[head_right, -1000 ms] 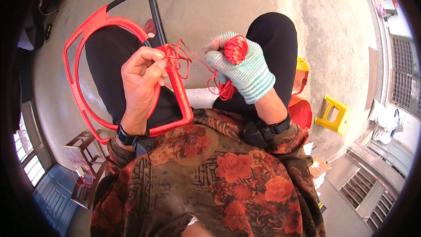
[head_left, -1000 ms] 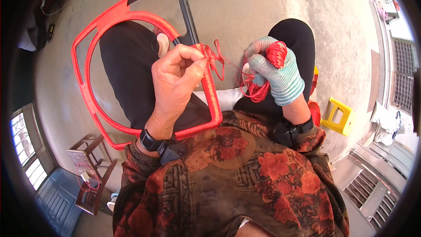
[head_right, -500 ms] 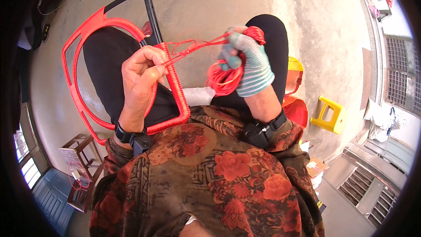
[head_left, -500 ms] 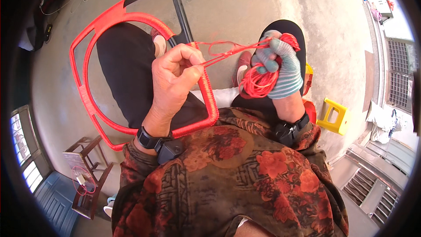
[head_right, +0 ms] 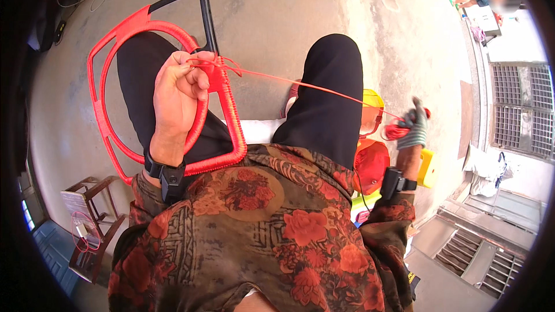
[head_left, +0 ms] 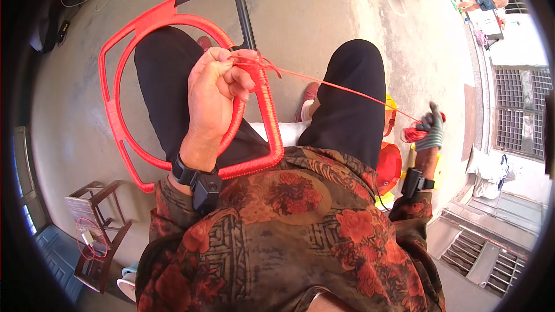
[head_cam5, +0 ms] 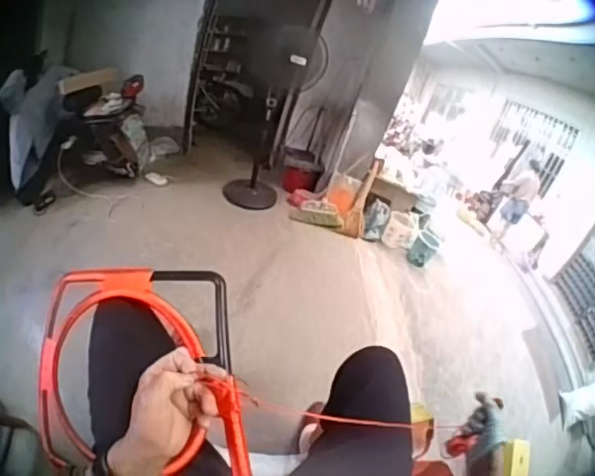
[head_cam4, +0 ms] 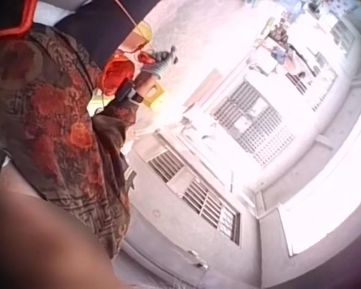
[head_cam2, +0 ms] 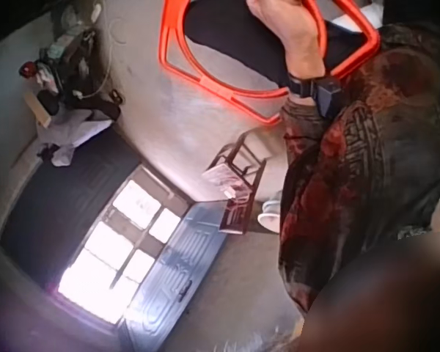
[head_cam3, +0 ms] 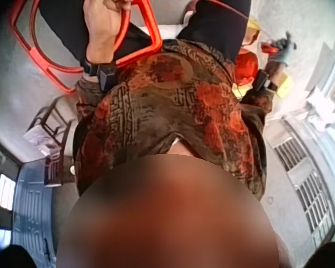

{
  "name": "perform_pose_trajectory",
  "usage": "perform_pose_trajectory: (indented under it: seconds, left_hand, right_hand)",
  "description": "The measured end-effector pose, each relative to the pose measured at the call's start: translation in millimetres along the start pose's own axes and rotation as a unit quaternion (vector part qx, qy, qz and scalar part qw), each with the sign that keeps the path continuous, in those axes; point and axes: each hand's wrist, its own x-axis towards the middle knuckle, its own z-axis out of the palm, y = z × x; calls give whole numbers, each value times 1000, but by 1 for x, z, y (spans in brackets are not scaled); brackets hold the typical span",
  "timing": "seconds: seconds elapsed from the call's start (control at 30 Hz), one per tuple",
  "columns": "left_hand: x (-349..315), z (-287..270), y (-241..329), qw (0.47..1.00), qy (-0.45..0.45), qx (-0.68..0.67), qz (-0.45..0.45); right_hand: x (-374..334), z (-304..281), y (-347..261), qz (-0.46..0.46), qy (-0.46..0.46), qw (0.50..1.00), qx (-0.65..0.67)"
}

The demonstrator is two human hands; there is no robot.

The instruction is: The recorder is weaving red cord around a red plastic frame to create a pattern.

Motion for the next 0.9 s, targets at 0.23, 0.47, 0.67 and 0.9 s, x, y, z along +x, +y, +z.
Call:
perform_pose_trajectory:
  seconds: [0.23,0.47,0.67,0.9]
  left_hand:
    - [0,3,2,999,42,6,17]
    - [-2,13,-3,998,6,60,33]
    - [-4,16,-1,999,5,48,27]
    - [-5,14,0,995,13,101,3]
  right_hand:
    - [36,-158,16,-128,281,946,97]
    - [1,-43,18,-86,126,986,-69]
    - [-126,158,1,-176,-317,889,-281]
    - [-189,268,27,-87,-489,811,-308]
